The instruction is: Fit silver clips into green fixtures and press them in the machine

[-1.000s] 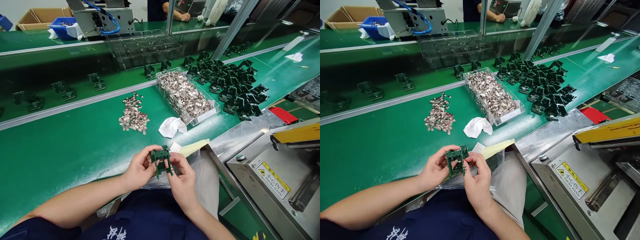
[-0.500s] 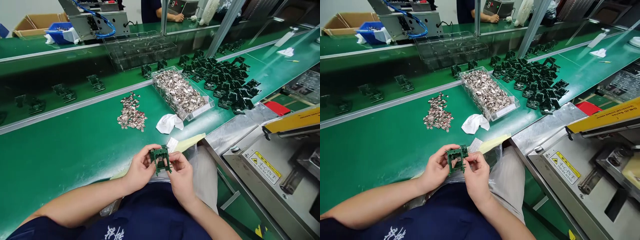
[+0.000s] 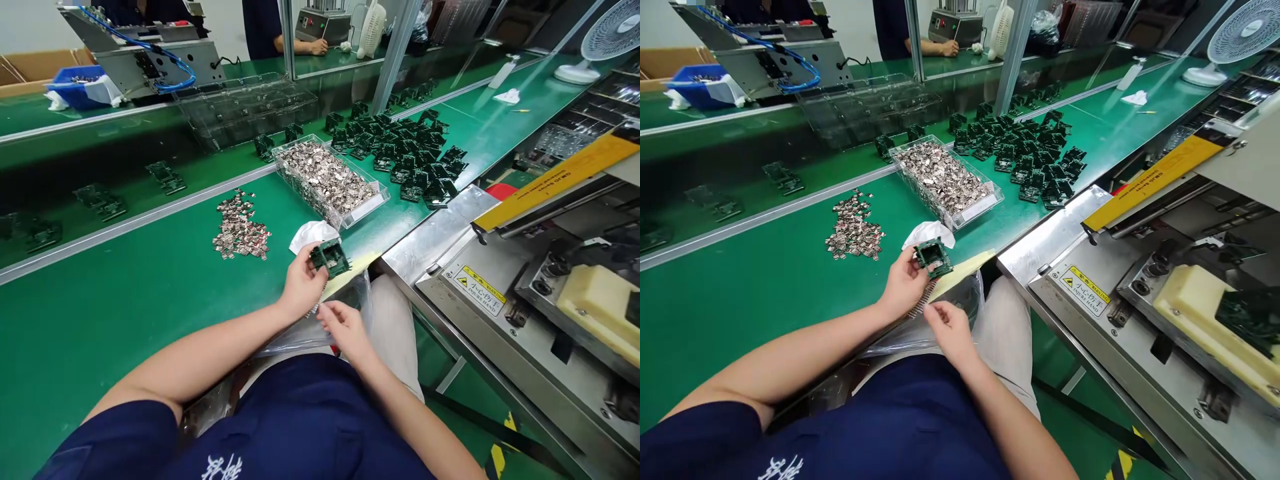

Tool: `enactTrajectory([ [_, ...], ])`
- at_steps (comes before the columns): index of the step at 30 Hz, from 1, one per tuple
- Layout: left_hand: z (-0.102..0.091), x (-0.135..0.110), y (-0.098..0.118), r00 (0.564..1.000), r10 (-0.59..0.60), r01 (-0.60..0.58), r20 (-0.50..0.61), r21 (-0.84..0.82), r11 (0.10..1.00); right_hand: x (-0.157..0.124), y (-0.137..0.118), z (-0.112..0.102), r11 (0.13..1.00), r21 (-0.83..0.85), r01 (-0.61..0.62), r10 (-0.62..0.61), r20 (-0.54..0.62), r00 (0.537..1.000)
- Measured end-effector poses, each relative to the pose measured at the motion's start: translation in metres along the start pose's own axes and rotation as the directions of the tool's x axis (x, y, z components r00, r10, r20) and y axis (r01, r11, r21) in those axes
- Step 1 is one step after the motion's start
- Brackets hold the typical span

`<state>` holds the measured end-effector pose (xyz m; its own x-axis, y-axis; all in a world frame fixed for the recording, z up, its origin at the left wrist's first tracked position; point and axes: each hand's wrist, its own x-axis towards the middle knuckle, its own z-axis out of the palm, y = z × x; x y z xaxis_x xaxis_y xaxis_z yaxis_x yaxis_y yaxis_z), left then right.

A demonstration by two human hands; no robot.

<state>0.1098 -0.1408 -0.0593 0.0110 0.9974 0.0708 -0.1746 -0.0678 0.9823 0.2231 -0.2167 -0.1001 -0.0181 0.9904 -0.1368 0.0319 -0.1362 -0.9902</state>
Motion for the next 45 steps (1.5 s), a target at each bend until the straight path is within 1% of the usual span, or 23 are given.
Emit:
enactTrajectory([
  [2, 0.007, 0.004, -0.008, 1.0, 0.017, -0.017, 0.019, 0.013, 1.0, 0.0, 0.006, 0.011, 1.0, 0.004, 0.028, -0.029, 0.044, 0.999],
  [4, 0.008, 0.003, -0.013, 0.998, 0.027, -0.03, 0.053, 0.044, 0.999, -0.002, 0.009, 0.02, 0.998, 0.002, 0.065, -0.065, 0.046, 0.997],
  [8, 0.003, 0.0, -0.015, 0.994, 0.035, -0.042, 0.107, 0.067, 0.997, -0.005, 0.012, 0.023, 0.987, -0.053, 0.153, -0.153, 0.014, 0.988],
  [11, 0.002, 0.001, -0.015, 0.992, 0.021, -0.027, 0.124, 0.051, 0.998, -0.006, 0.013, 0.019, 0.973, -0.127, 0.195, -0.192, 0.035, 0.981],
  [14, 0.002, 0.004, -0.015, 0.991, 0.012, -0.018, 0.131, 0.044, 0.999, -0.004, 0.018, 0.012, 0.956, -0.209, 0.205, -0.193, 0.074, 0.978],
  [17, 0.002, 0.003, -0.014, 0.992, 0.033, -0.04, 0.123, 0.054, 0.998, 0.001, 0.026, -0.001, 0.938, -0.291, 0.188, -0.167, 0.095, 0.981],
  [19, 0.001, 0.002, -0.013, 0.991, 0.054, -0.062, 0.124, 0.062, 0.996, 0.003, 0.027, -0.014, 0.924, -0.339, 0.175, -0.15, 0.097, 0.984],
  [21, 0.0, 0.0, -0.013, 0.988, 0.067, -0.077, 0.14, 0.066, 0.995, 0.003, 0.019, -0.028, 0.912, -0.376, 0.161, -0.139, 0.084, 0.987],
  [23, -0.001, -0.002, -0.012, 0.983, 0.082, -0.094, 0.163, 0.066, 0.993, 0.001, 0.001, -0.041, 0.903, -0.405, 0.146, -0.143, 0.038, 0.989],
  [25, -0.002, -0.004, -0.012, 0.977, 0.098, -0.111, 0.19, 0.063, 0.992, 0.0, -0.021, -0.05, 0.894, -0.419, 0.156, -0.191, -0.042, 0.981],
  [27, -0.003, -0.007, -0.011, 0.971, 0.108, -0.122, 0.215, 0.055, 0.991, 0.002, -0.043, -0.054, 0.887, -0.411, 0.211, -0.276, -0.105, 0.955],
  [30, -0.004, -0.01, -0.009, 0.966, 0.09, -0.106, 0.242, 0.051, 0.993, 0.011, -0.062, -0.048, 0.855, -0.387, 0.346, -0.42, -0.124, 0.899],
  [32, -0.004, -0.012, -0.007, 0.966, 0.075, -0.088, 0.247, 0.04, 0.995, 0.018, -0.065, -0.04, 0.822, -0.397, 0.409, -0.496, -0.144, 0.856],
  [34, -0.003, -0.014, -0.004, 0.963, 0.067, -0.075, 0.259, 0.019, 0.997, 0.023, -0.063, -0.03, 0.799, -0.428, 0.422, -0.532, -0.176, 0.829],
  [37, -0.003, -0.016, -0.001, 0.956, 0.073, -0.079, 0.284, 0.007, 0.997, 0.026, -0.058, -0.021, 0.792, -0.482, 0.374, -0.519, -0.212, 0.828],
  [41, -0.001, -0.019, -0.004, 0.958, 0.078, -0.085, 0.277, 0.014, 0.996, 0.025, -0.057, -0.018, 0.798, -0.506, 0.327, -0.492, -0.233, 0.839],
  [43, -0.001, -0.021, -0.005, 0.96, 0.079, -0.091, 0.269, 0.032, 0.995, 0.026, -0.058, -0.017, 0.835, -0.453, 0.311, -0.459, -0.264, 0.848],
  [45, -0.002, -0.021, -0.006, 0.961, 0.086, -0.103, 0.264, 0.052, 0.993, 0.029, -0.058, -0.017, 0.902, -0.321, 0.288, -0.387, -0.307, 0.869],
])
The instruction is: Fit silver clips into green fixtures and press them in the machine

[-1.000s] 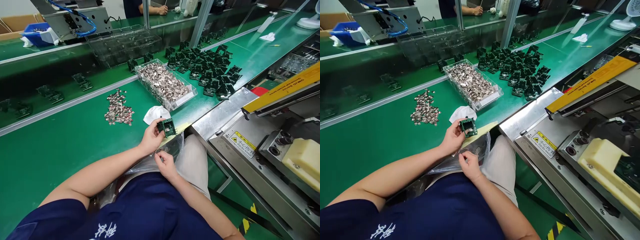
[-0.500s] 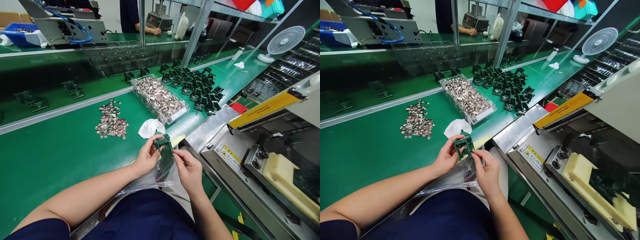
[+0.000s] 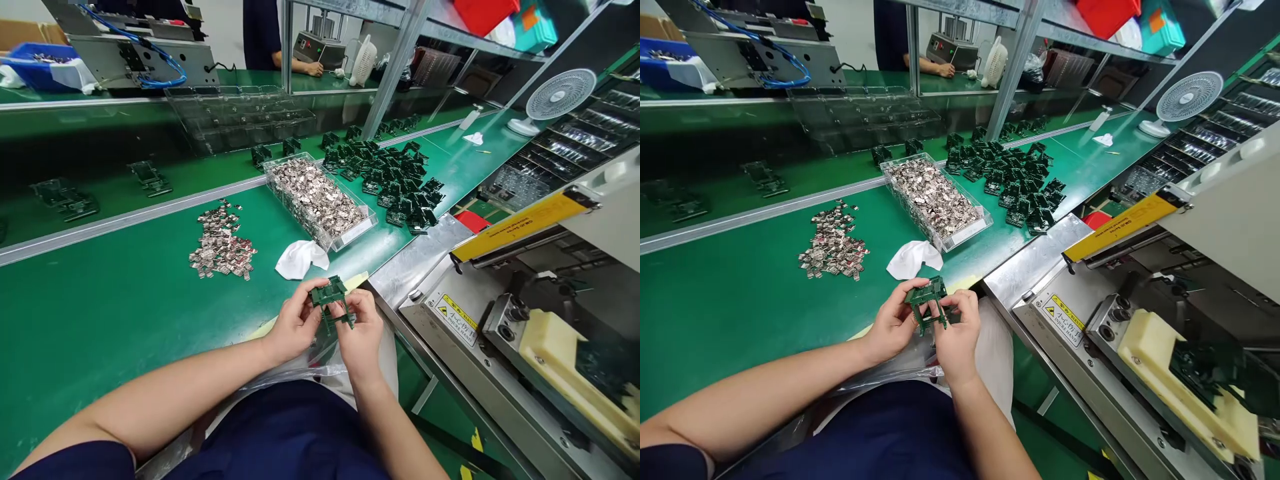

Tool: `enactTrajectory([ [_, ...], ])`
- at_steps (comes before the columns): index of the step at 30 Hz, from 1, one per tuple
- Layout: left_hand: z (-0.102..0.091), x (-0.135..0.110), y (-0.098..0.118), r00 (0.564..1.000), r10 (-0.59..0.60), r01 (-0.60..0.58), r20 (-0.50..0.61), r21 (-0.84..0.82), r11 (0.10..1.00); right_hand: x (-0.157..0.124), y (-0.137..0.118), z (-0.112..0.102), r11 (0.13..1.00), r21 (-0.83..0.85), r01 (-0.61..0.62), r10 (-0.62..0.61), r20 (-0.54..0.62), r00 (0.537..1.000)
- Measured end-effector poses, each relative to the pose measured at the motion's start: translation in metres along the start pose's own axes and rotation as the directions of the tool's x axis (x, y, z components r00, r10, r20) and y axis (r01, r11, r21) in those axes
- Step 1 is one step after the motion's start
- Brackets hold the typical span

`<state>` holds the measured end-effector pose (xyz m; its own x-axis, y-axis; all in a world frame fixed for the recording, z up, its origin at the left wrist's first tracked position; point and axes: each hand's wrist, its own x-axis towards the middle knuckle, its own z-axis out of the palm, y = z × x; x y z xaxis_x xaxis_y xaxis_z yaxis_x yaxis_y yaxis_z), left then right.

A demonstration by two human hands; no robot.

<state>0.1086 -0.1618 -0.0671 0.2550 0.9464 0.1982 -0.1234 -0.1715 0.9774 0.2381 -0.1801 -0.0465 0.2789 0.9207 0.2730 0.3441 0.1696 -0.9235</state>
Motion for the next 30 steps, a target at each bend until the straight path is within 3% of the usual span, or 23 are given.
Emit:
enactTrajectory([
  [3, -0.002, 0.0, 0.002, 1.0, 0.006, -0.006, 0.022, 0.027, 1.0, 0.003, 0.004, -0.004, 0.968, 0.206, -0.146, 0.137, 0.059, 0.989],
  [5, -0.002, 0.001, 0.005, 0.999, 0.001, -0.003, 0.053, 0.042, 0.999, 0.003, 0.005, -0.017, 0.96, 0.231, -0.157, 0.132, 0.121, 0.984],
  [8, 0.012, 0.005, 0.014, 0.988, -0.016, 0.005, 0.152, 0.068, 0.998, -0.003, 0.002, -0.056, 0.992, 0.118, 0.035, -0.058, 0.199, 0.978],
  [10, 0.031, 0.01, 0.024, 0.949, -0.022, 0.0, 0.314, 0.067, 0.998, -0.012, -0.004, -0.093, 0.979, 0.022, 0.205, -0.204, 0.231, 0.951],
  [11, 0.044, 0.015, 0.03, 0.906, -0.023, 0.0, 0.422, 0.054, 0.999, -0.018, -0.007, -0.114, 0.966, -0.019, 0.259, -0.247, 0.23, 0.941],
  [13, 0.073, 0.027, 0.045, 0.766, -0.017, 0.003, 0.643, 0.023, 1.0, -0.035, -0.01, -0.158, 0.959, -0.079, 0.274, -0.26, 0.148, 0.954],
  [15, 0.108, 0.045, 0.061, 0.611, 0.017, -0.052, 0.791, 0.019, 0.998, -0.056, -0.009, -0.203, 0.974, -0.097, 0.205, -0.214, -0.096, 0.972],
  [16, 0.129, 0.055, 0.068, 0.558, 0.051, -0.123, 0.828, 0.022, 0.992, -0.067, -0.007, -0.225, 0.98, -0.096, 0.176, -0.195, -0.272, 0.942],
  [17, 0.152, 0.066, 0.075, 0.53, 0.097, -0.217, 0.842, 0.024, 0.976, -0.078, -0.004, -0.247, 0.981, -0.1, 0.164, -0.192, -0.471, 0.861],
  [19, 0.201, 0.086, 0.084, 0.515, 0.191, -0.406, 0.836, 0.042, 0.913, -0.093, 0.003, -0.284, 0.979, -0.123, 0.162, -0.198, -0.762, 0.616],
  [20, 0.227, 0.095, 0.087, 0.51, 0.219, -0.475, 0.832, 0.06, 0.878, -0.097, 0.005, -0.3, 0.979, -0.131, 0.159, -0.195, -0.835, 0.515],
  [21, 0.252, 0.103, 0.088, 0.502, 0.218, -0.518, 0.837, 0.089, 0.851, -0.097, 0.006, -0.313, 0.979, -0.131, 0.153, -0.188, -0.869, 0.458],
  [22, 0.274, 0.111, 0.088, 0.492, 0.191, -0.538, 0.849, 0.124, 0.833, -0.096, 0.006, -0.324, 0.981, -0.128, 0.145, -0.18, -0.878, 0.444],
  [24, 0.308, 0.121, 0.088, 0.483, 0.105, -0.514, 0.869, 0.185, 0.838, -0.086, 0.004, -0.339, 0.983, -0.136, 0.127, -0.181, -0.853, 0.49],
  [26, 0.321, 0.126, 0.089, 0.515, 0.069, -0.424, 0.855, 0.184, 0.887, -0.072, 0.001, -0.35, 0.982, -0.158, 0.099, -0.186, -0.791, 0.583],
  [28, 0.311, 0.125, 0.09, 0.595, 0.098, -0.303, 0.797, 0.11, 0.947, -0.056, 0.001, -0.356, 0.978, -0.204, 0.047, -0.181, -0.712, 0.679],
  [30, 0.279, 0.12, 0.091, 0.675, 0.116, -0.193, 0.729, 0.023, 0.981, -0.039, 0.004, -0.359, 0.955, -0.295, -0.014, -0.183, -0.627, 0.757],
])
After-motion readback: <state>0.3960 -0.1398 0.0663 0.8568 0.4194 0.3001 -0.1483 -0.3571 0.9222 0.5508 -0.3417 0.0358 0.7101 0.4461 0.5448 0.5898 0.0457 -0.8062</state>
